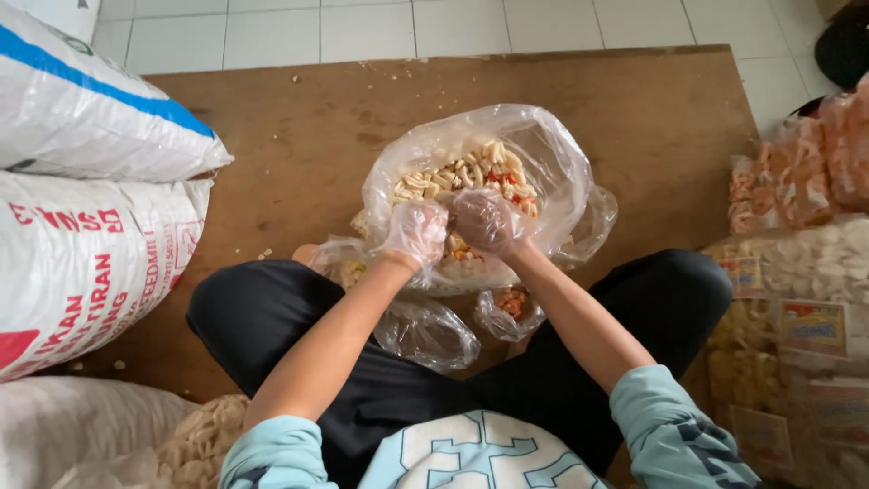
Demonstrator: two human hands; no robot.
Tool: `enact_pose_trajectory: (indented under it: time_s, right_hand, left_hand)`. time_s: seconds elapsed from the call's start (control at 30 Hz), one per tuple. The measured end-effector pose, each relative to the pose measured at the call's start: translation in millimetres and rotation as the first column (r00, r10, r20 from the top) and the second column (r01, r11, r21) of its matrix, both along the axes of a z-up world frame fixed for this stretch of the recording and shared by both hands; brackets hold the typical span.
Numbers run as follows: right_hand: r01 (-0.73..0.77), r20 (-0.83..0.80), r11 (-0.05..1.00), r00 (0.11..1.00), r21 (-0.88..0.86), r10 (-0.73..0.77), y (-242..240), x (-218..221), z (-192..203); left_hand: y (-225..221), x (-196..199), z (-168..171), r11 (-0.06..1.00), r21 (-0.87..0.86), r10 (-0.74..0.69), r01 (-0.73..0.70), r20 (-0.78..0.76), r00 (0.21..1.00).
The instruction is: Sorting and bagging small snack items from a large bulk bag into smaller individual bags while sitting on the floor.
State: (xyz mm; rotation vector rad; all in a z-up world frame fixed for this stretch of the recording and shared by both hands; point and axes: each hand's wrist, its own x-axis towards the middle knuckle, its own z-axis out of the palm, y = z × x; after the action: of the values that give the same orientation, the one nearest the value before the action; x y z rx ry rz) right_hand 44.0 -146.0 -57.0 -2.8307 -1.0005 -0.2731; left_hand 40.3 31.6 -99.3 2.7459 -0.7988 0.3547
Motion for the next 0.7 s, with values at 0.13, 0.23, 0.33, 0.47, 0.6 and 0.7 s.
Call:
enact_pose_trajectory:
  time_s: [0.13,0.23,0.33,0.47,0.6,0.7]
  right_hand:
    - [-0.169,0.187,0.922,0.976,0.348,0.108,2.0,2.8,-24.1]
    - [-0.321,0.420,0.817,0.901,0.479,0.108,8.6,-14.7,22.3]
    - [-0.215,0.383,0.928,0.920,0.304,0.087,1.8,-12.3,13.5]
    - [0.040,-0.156,0.988,0.988,0.151,-0.016,-0.6,-6.9,8.8]
    - [0.285,-0.341,0.801,0.934,0.526,-0.109,-42.4,67.1,-160.9]
    - [0.375,-0.402,0.893,0.879,0.248,-0.257,-36.9,47.8,-104.7]
  left_hand:
    - [0.8,-1.7,-11.7,0.991,0.134,0.014,-0.005,-0.062,0.998]
    - [-1.7,-6.5,9.9,0.982,0.187,0.000,0.013,-0.069,0.998]
    - [-3.8,-18.8,46.9,0.995,0.095,-0.022,0.031,-0.089,0.996]
    - [-3.4,-16.6,34.7,0.999,0.049,0.014,-0.014,-0.006,1.000]
    - [3.5,7.7,-40.1,0.996,0.080,0.022,-0.029,0.085,0.996]
    - [5.5,28.4,-94.4,0.994,-0.095,0.104,-0.049,0.752,0.651]
